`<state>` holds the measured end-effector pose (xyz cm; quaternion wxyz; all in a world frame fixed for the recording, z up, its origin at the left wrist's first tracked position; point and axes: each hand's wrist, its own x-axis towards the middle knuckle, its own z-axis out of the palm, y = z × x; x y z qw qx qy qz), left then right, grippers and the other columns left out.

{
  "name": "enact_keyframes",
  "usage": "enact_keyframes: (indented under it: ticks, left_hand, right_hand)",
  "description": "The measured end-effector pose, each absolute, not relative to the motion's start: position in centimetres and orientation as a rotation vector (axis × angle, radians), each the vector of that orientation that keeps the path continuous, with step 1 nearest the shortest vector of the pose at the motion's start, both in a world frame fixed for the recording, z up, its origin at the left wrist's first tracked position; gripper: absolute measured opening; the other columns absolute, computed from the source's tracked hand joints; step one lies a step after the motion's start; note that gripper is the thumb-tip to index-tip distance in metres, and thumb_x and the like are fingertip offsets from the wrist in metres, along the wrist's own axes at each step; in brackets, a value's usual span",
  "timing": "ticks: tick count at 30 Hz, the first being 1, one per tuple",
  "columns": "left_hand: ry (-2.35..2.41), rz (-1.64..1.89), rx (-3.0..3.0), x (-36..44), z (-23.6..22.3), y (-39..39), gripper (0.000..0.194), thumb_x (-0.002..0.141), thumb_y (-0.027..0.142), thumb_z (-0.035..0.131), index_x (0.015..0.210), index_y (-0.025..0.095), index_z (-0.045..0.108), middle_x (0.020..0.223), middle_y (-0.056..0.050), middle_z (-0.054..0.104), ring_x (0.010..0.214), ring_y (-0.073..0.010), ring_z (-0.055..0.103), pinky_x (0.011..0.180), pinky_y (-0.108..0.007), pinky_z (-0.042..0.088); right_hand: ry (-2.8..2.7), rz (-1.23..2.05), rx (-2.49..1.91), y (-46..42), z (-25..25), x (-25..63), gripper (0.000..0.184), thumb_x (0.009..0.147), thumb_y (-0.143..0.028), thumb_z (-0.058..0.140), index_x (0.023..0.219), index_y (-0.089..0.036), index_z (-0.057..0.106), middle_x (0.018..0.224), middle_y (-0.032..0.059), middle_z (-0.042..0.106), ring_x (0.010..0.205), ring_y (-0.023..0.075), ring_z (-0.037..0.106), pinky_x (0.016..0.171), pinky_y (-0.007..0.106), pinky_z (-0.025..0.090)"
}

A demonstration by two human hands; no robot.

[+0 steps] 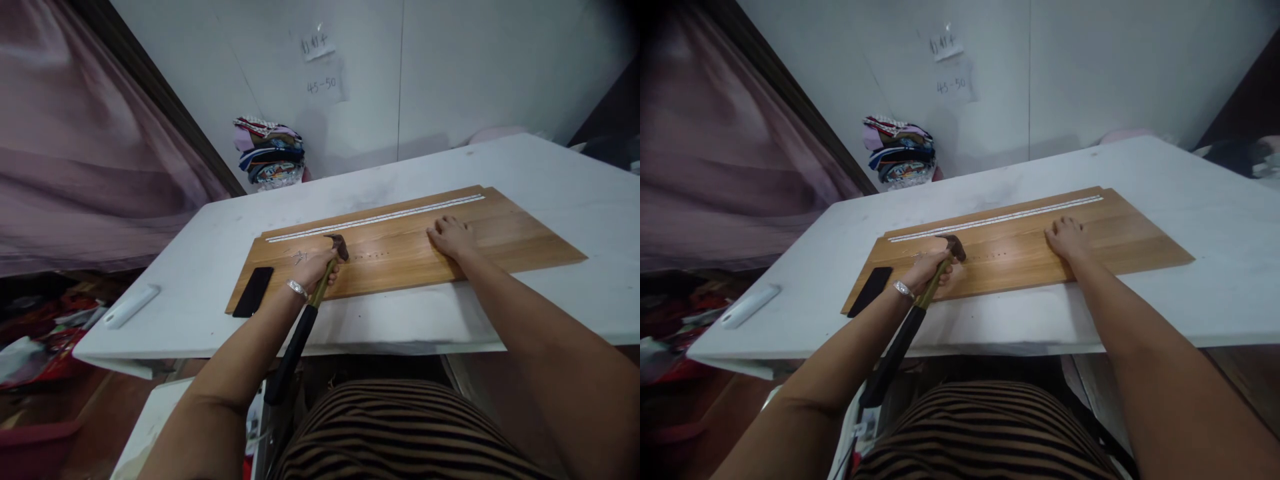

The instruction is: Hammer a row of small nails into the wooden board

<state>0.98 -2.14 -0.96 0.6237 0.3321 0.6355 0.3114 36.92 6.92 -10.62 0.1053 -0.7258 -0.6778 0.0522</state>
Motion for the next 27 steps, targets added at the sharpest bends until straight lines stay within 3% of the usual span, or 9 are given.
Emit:
enact_keyframes:
  ticks: [27]
  left_hand:
    - [1.445,0.702,0.721,0.81,-0.81,-1.88,0.036,0.11,0.039,0.048,0.087,0.015,0.062,0.056,0.003,0.05,0.038,-0.0066,0.04,0.037,-0.016,0.032]
  right_hand:
    - [-1.995,0.151,-2.134,6.82,-10.45,36.92,0.048,0.105,-0.044,0.034,0.121,-0.019,0.072,0.141,0.0208,0.066,0.14,0.0358,0.052,0.114,0.055,0.039]
